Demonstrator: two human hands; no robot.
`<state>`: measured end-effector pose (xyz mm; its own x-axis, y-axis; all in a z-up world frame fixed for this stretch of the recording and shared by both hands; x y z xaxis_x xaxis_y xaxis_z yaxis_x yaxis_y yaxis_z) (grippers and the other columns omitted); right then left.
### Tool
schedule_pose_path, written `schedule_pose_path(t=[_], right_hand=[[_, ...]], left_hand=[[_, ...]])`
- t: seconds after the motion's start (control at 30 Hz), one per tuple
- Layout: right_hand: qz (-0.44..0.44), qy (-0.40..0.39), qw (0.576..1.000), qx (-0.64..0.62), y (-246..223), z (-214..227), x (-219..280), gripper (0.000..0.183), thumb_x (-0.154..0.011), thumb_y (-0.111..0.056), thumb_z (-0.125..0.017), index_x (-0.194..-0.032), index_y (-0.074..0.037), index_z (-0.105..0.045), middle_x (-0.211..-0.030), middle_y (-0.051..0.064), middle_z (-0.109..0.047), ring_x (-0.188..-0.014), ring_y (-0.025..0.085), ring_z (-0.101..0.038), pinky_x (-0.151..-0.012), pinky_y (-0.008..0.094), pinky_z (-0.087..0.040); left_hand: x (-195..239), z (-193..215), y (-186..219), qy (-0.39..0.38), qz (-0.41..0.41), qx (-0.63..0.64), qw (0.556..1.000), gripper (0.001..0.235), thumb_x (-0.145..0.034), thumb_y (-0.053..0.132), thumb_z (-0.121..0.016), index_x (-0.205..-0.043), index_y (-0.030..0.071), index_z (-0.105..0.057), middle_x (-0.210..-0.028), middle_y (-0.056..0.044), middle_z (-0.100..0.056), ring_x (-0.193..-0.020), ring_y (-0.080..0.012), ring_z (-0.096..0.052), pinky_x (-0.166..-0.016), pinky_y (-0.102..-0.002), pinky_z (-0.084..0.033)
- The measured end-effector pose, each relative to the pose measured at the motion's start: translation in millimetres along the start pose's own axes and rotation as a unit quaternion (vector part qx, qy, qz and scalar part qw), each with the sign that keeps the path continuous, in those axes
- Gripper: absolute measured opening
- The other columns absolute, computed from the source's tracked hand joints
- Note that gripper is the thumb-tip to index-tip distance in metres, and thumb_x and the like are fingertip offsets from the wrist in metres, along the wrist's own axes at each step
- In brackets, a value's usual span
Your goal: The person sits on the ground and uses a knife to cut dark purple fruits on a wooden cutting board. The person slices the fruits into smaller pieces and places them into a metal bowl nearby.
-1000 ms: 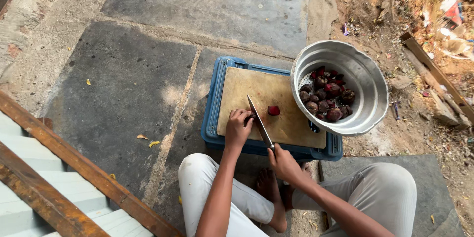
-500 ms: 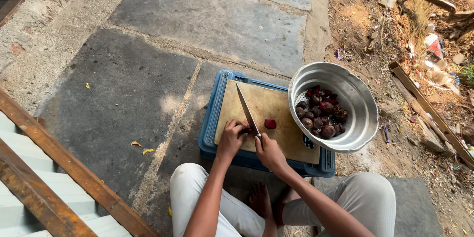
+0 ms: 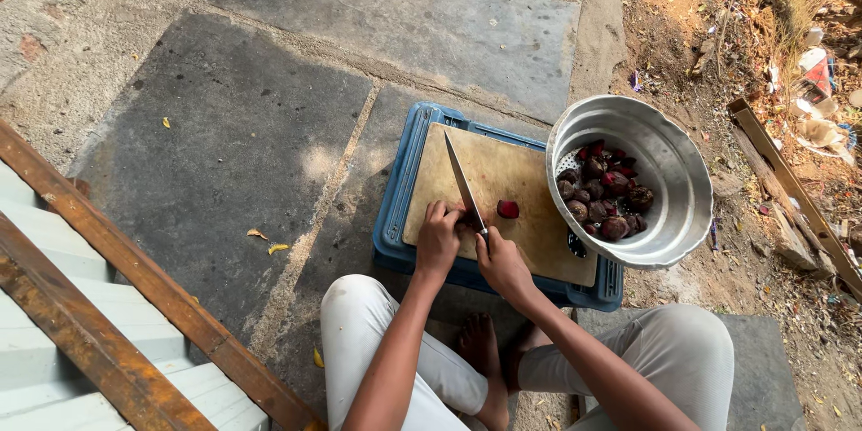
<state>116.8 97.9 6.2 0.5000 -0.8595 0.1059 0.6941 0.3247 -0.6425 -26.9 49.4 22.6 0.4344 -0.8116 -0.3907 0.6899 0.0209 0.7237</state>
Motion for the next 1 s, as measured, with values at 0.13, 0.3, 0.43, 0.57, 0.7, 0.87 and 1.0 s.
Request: schedule_pose_path(t=[0.13,0.3,0.43,0.57,0.7,0.87,1.0], right_hand=[[-0.001,0.004,0.999,0.046,5,-8,-1,0.029,-0.102,-0.031,-0.055,-0.097,-0.002,-0.052,-0.066,0.028,-0.063,-0.067,0.051,-0.062,-0.061,0.059,-0.047],[-0.038,-0.033,0.999,0.018,15,-10,14,0.03,-0.103,-0.031,-0.053,-0.097,-0.001,-0.053,-0.066,0.028,-0.064,-0.065,0.05,-0.064,-0.061,0.058,-0.049],[-0.043,-0.029,0.999,-0.015,22,-10,39,0.03,-0.102,-0.031,-0.054,-0.097,-0.001,-0.055,-0.072,0.028,-0.066,-0.07,0.05,-0.066,-0.061,0.057,-0.051],[-0.041,-0.035,0.998,-0.019,27,-16,36,0.032,-0.102,-0.031,-0.054,-0.096,0.0,-0.056,-0.072,0.028,-0.067,-0.071,0.05,-0.067,-0.064,0.057,-0.051],[-0.023,-0.004,1.0,-0.008,31,-19,31,0.033,-0.102,-0.031,-0.055,-0.095,0.0,-0.058,-0.075,0.029,-0.068,-0.076,0.051,-0.066,-0.067,0.058,-0.052],[-0.029,-0.004,0.999,-0.015,30,-19,25,0.031,-0.1,-0.031,-0.057,-0.096,0.0,-0.06,-0.077,0.029,-0.069,-0.078,0.05,-0.067,-0.068,0.058,-0.053],[-0.027,-0.009,0.999,-0.016,32,-17,30,0.032,-0.1,-0.031,-0.057,-0.094,0.0,-0.059,-0.077,0.028,-0.069,-0.078,0.049,-0.068,-0.069,0.057,-0.054]], left_hand=[[4,-6,-3,0.002,0.016,-0.014,1.0,0.017,-0.083,-0.002,-0.071,-0.099,0.0,-0.075,-0.1,-0.014,-0.064,-0.104,-0.0333,-0.061,-0.086,-0.044,-0.054],[7,-6,-1,0.022,0.009,-0.036,0.999,0.019,-0.082,-0.006,-0.066,-0.099,-0.002,-0.075,-0.097,-0.013,-0.063,-0.1,-0.0315,-0.061,-0.087,-0.043,-0.054],[7,-8,0,0.025,0.002,-0.046,0.999,0.018,-0.083,-0.008,-0.065,-0.097,-0.003,-0.075,-0.096,-0.014,-0.063,-0.099,-0.0318,-0.061,-0.087,-0.043,-0.053],[6,-6,-1,0.018,-0.007,-0.031,0.999,0.021,-0.08,-0.011,-0.063,-0.095,-0.003,-0.076,-0.096,-0.014,-0.064,-0.099,-0.0328,-0.061,-0.089,-0.042,-0.052],[9,-7,0,-0.01,-0.012,-0.017,1.0,0.015,-0.084,-0.005,-0.068,-0.097,-0.002,-0.076,-0.096,-0.015,-0.064,-0.099,-0.0337,-0.06,-0.088,-0.044,-0.052],[6,-3,4,-0.04,-0.013,-0.01,0.999,0.025,-0.076,-0.002,-0.076,-0.101,-0.004,-0.075,-0.102,-0.016,-0.063,-0.103,-0.0359,-0.058,-0.093,-0.045,-0.049],[12,-3,6,-0.039,-0.009,0.003,0.999,0.032,-0.072,-0.001,-0.08,-0.103,-0.004,-0.073,-0.105,-0.015,-0.062,-0.106,-0.0357,-0.057,-0.094,-0.045,-0.049]])
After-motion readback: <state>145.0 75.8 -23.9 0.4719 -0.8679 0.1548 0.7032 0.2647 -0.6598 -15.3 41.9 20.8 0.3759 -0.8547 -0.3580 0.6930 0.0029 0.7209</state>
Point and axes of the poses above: each hand's wrist, its own x-axis away from the middle knuckle, its own z-axis out of the back of the hand, y = z × x, the point moved 6 cm from there along -x, towards the middle knuckle
